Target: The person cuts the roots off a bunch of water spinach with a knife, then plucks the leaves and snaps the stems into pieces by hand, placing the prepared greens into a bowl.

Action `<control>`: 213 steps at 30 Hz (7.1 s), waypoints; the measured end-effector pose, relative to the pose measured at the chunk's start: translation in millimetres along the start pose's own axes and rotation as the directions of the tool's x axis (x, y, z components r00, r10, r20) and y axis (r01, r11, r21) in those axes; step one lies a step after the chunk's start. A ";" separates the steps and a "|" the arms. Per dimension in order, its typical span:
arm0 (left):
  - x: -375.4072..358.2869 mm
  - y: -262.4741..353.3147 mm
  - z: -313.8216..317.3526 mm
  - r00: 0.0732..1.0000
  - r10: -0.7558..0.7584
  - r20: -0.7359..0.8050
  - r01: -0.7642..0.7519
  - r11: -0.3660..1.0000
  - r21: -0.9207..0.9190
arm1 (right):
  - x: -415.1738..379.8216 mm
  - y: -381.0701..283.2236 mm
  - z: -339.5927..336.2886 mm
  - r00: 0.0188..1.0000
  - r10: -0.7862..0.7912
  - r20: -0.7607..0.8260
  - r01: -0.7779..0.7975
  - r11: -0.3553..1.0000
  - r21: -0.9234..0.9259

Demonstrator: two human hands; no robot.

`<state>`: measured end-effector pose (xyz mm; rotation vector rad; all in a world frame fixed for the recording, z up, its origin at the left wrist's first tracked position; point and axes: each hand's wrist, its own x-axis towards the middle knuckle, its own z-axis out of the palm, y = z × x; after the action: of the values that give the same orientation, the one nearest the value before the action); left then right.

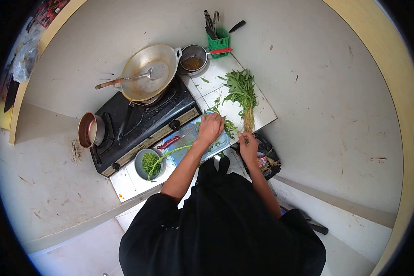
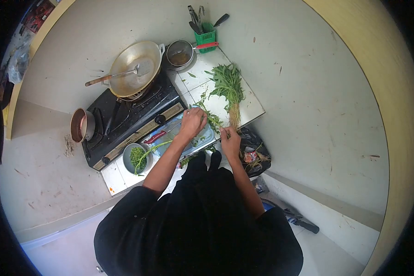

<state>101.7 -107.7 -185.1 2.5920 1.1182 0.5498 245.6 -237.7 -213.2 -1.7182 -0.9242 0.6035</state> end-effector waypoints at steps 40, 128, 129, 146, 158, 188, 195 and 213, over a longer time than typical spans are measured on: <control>18.2 -28.3 -10.6 0.887 0.005 0.462 0.338 0.676 -0.655 | -3.8 15.8 -33.0 0.975 0.207 0.082 -0.221 0.944 0.245; -27.0 -46.2 5.6 0.908 -0.418 -0.014 0.364 0.807 -0.465 | 20.6 -38.3 -42.5 0.778 0.495 0.387 -0.593 0.783 0.191; -25.3 -38.9 -1.6 0.896 -0.442 0.036 0.387 0.738 -0.553 | 20.2 -36.7 -40.5 0.775 0.486 0.403 -0.593 0.781 0.199; -23.6 3.4 2.7 0.951 -0.305 -0.049 0.258 0.870 -0.419 | 18.9 -46.7 -31.6 0.726 0.485 0.488 -0.630 0.754 0.186; -32.1 -9.1 21.2 0.825 -0.565 -0.034 0.551 0.815 -0.178 | 5.2 -50.6 -18.3 0.773 0.434 0.462 -0.563 0.805 0.185; -19.5 -33.8 -11.6 0.875 -0.170 0.453 0.480 0.187 -0.857 | 15.7 -37.2 -35.6 0.810 0.469 0.353 -0.583 0.712 0.392; -22.0 -39.4 -7.3 0.868 -0.363 0.339 0.463 0.344 -0.817 | 11.6 -37.5 -40.4 0.808 0.464 0.363 -0.585 0.707 0.397; -14.2 -99.6 -25.4 0.941 -0.329 -0.074 0.290 0.901 -0.322 | -4.0 -39.8 -23.9 0.852 0.332 0.405 -0.397 0.914 0.087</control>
<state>18.0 -49.4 -203.9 2.0867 1.3346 0.7522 250.0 -248.1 -168.0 -1.6612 -0.7808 1.2750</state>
